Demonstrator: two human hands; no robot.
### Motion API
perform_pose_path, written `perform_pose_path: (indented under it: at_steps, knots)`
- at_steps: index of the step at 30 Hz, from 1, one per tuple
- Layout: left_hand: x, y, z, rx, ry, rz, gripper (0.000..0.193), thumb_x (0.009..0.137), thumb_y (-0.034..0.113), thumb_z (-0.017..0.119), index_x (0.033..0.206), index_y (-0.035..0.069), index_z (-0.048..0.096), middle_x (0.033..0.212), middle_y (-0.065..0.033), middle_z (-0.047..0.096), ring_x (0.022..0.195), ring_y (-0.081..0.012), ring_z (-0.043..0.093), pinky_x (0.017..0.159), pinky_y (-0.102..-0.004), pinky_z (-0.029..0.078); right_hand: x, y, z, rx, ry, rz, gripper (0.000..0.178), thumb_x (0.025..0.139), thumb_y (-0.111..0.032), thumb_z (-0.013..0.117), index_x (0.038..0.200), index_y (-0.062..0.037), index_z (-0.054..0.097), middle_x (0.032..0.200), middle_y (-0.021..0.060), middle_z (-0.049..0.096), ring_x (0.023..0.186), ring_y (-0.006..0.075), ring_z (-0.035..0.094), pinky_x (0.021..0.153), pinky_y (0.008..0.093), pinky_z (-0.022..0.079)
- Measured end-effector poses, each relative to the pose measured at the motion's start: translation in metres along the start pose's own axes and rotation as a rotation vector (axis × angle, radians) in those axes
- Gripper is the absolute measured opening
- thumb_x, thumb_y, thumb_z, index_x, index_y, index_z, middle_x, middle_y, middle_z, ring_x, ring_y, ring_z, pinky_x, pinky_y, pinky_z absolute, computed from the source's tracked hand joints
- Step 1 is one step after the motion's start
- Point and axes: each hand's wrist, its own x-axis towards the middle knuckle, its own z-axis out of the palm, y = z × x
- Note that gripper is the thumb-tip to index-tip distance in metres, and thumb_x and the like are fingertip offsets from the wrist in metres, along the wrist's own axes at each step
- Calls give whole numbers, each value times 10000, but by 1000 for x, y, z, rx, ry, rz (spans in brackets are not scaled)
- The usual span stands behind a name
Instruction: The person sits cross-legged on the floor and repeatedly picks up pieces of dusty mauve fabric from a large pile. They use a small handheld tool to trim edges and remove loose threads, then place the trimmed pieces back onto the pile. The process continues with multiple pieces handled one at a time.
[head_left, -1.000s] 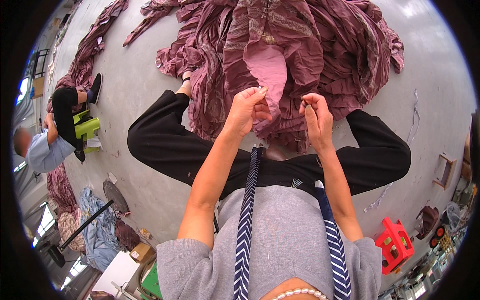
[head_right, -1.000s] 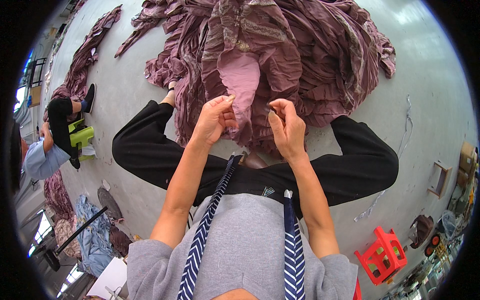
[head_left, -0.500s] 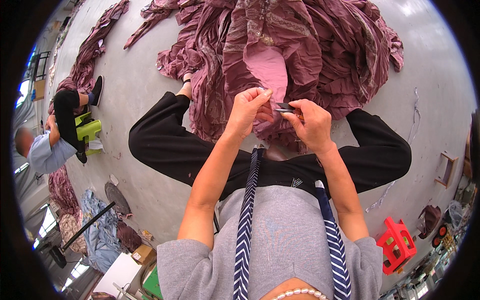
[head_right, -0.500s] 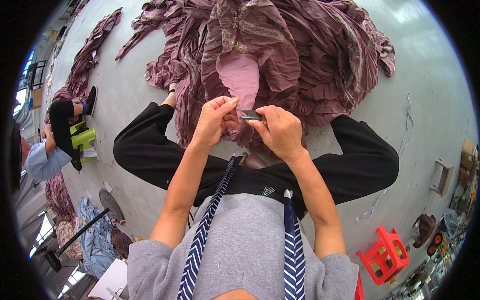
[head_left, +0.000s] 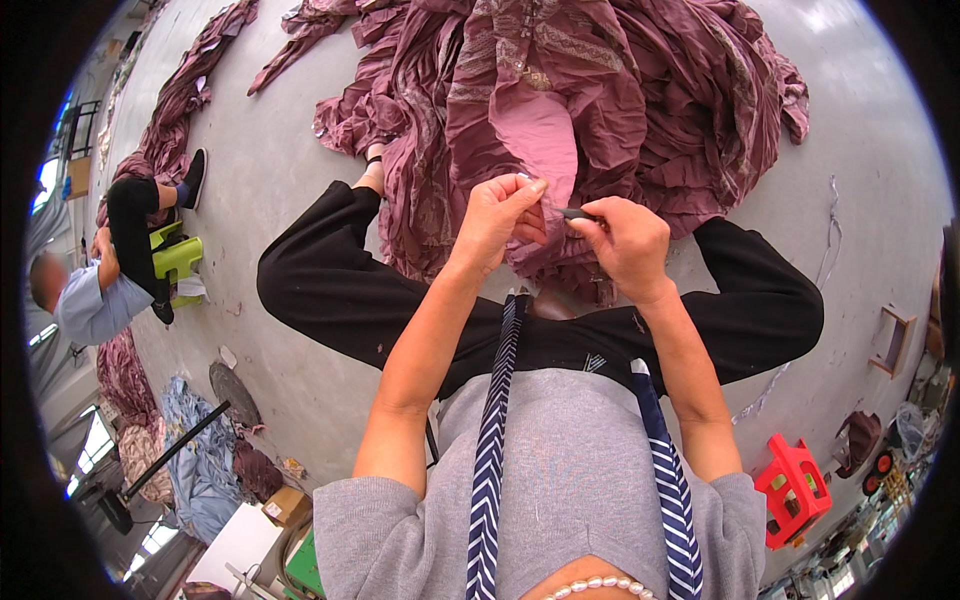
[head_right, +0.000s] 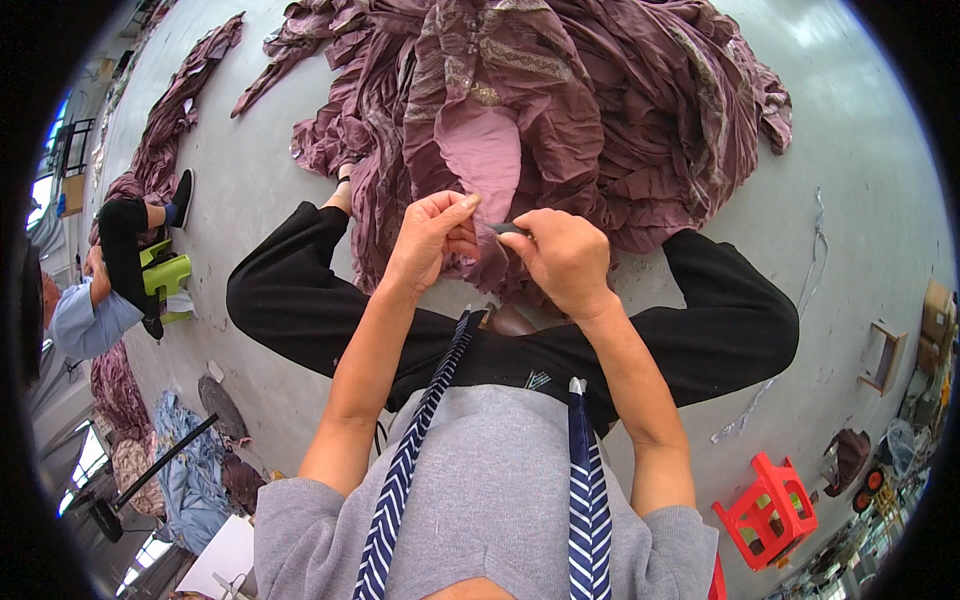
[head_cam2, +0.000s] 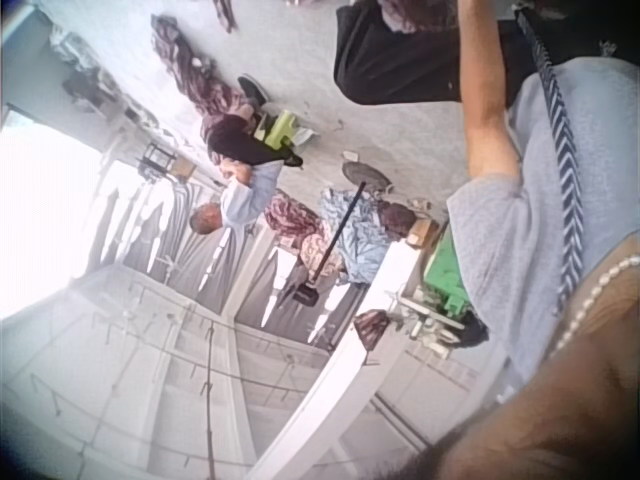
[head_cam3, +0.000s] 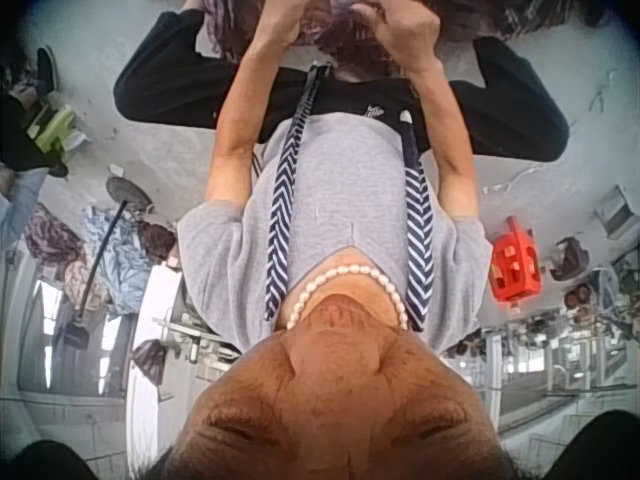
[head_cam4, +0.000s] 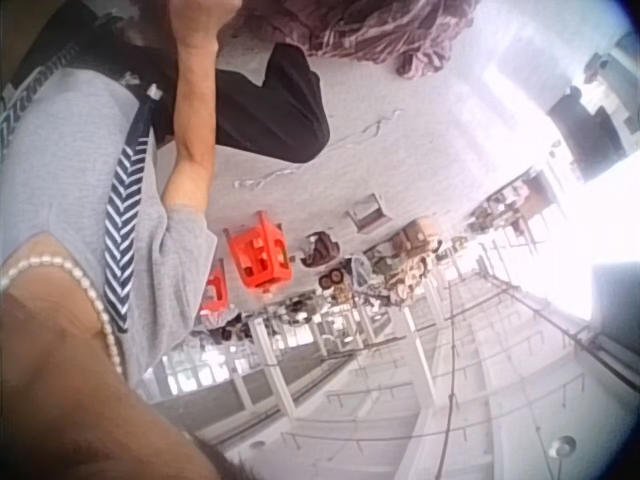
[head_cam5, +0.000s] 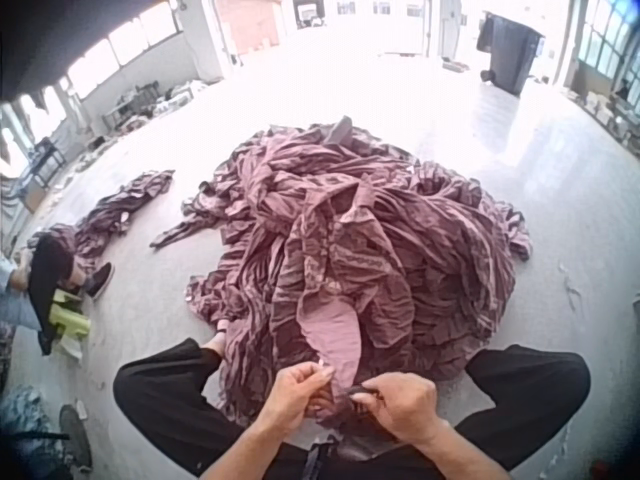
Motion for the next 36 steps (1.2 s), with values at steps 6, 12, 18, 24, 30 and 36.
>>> perform_pose_path:
  at_steps: [6, 12, 18, 24, 30, 36]
  knots:
    - [3, -1, -1, 3, 6, -4, 204, 857, 218, 619, 766, 46, 558, 633, -45, 568, 508, -116, 566, 458, -240, 499, 1, -1, -7, 399, 43, 397, 328, 721, -169, 750, 958, -28, 572, 710, 25, 584, 599, 68, 541, 541, 207, 440]
    - [3, -2, 12, 8, 19, -12, 199, 874, 212, 595, 774, 44, 552, 646, -42, 577, 542, -114, 582, 488, -229, 497, -1, -12, 24, 329, -62, 405, 193, 745, -115, 682, 868, -21, 567, 725, 45, 595, 643, 135, 600, 588, 248, 478]
    - [-4, -26, 9, 80, 17, 207, 143, 872, 138, 576, 960, 38, 523, 848, -44, 583, 712, -102, 594, 664, -220, 501, 1, 4, 36, 1141, 149, 941, 43, 833, -62, 557, 794, -43, 555, 728, -30, 572, 587, 23, 518, 509, 192, 437]
    - [-16, -48, 24, 649, 220, 471, 357, 690, 77, 737, 960, 31, 508, 815, -45, 567, 752, -129, 564, 686, -248, 467, 7, -6, 34, 1236, 242, 952, 60, 838, -75, 580, 782, -81, 559, 727, -46, 569, 548, -2, 475, 443, 148, 366]
    - [-7, -50, 26, 681, 417, 770, 212, 702, -31, 636, 872, 18, 519, 744, -29, 557, 656, -95, 537, 624, -224, 448, 5, -13, 34, 1235, 240, 929, 38, 844, -90, 587, 808, -80, 585, 713, -60, 565, 526, -21, 427, 418, 141, 295]
    - [-12, -44, 20, 583, 468, 859, 177, 713, -54, 627, 811, 31, 506, 713, -28, 518, 594, -99, 502, 572, -219, 429, 5, -13, 33, 1255, 240, 935, 27, 840, -89, 577, 833, -69, 594, 722, -33, 586, 545, -1, 473, 434, 146, 319]
